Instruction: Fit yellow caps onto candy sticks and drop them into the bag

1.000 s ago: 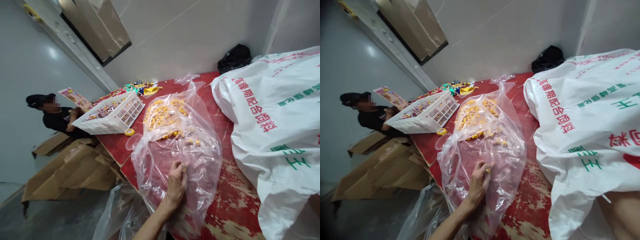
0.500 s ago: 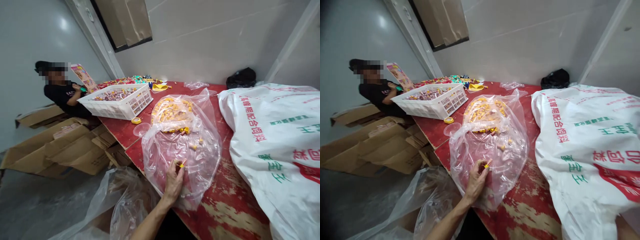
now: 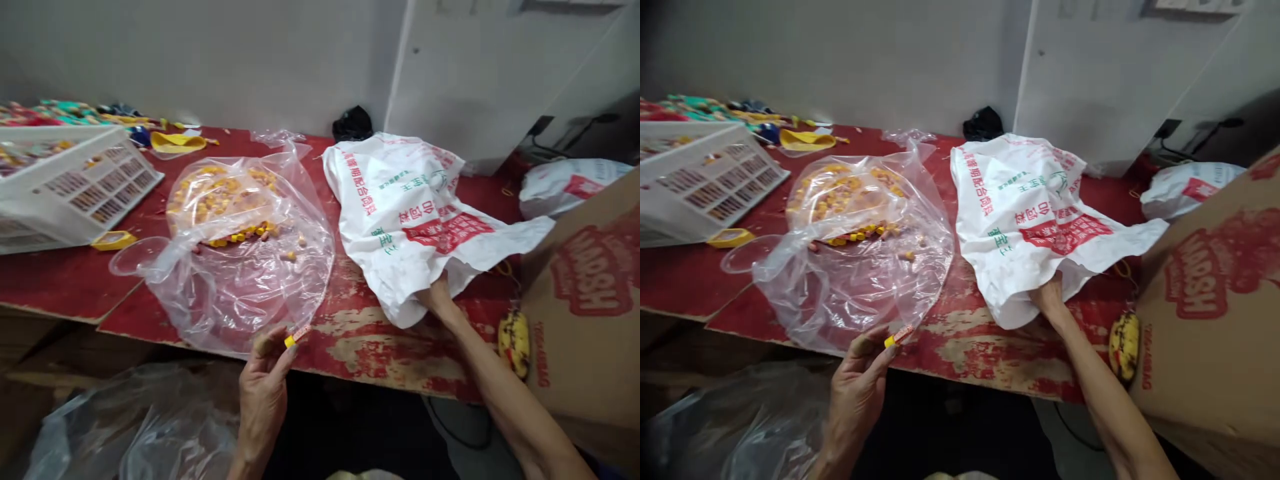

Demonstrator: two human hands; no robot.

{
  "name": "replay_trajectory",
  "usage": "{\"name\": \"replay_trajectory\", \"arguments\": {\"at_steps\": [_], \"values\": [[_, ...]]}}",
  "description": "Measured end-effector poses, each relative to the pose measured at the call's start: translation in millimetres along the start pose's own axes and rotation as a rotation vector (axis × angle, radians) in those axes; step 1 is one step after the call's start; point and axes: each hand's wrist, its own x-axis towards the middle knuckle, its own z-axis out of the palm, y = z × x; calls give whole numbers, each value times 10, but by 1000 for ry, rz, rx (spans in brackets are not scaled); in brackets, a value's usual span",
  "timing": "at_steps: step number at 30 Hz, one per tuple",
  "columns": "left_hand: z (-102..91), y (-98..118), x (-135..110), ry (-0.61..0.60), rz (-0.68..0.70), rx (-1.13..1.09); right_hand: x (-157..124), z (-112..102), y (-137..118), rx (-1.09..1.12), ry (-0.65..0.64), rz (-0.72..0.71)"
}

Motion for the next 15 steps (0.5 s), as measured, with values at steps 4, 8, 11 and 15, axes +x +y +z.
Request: {"name": "replay_trajectory", "arguments": {"at_steps": [4,8,11,15], "values": [[122,-126,-211,-157,-146,-12,-329,-131,-90,142,45,27],[220,-307,-338,-190,-249,-47,-595,-235,-213,374,173,116],[284,-374,-417,-225,-304,-41,-616,-216,-237,563,263,254],[324,-365,-504,-288,-319,-8,-449,-151,-220,747,208,382]]}}
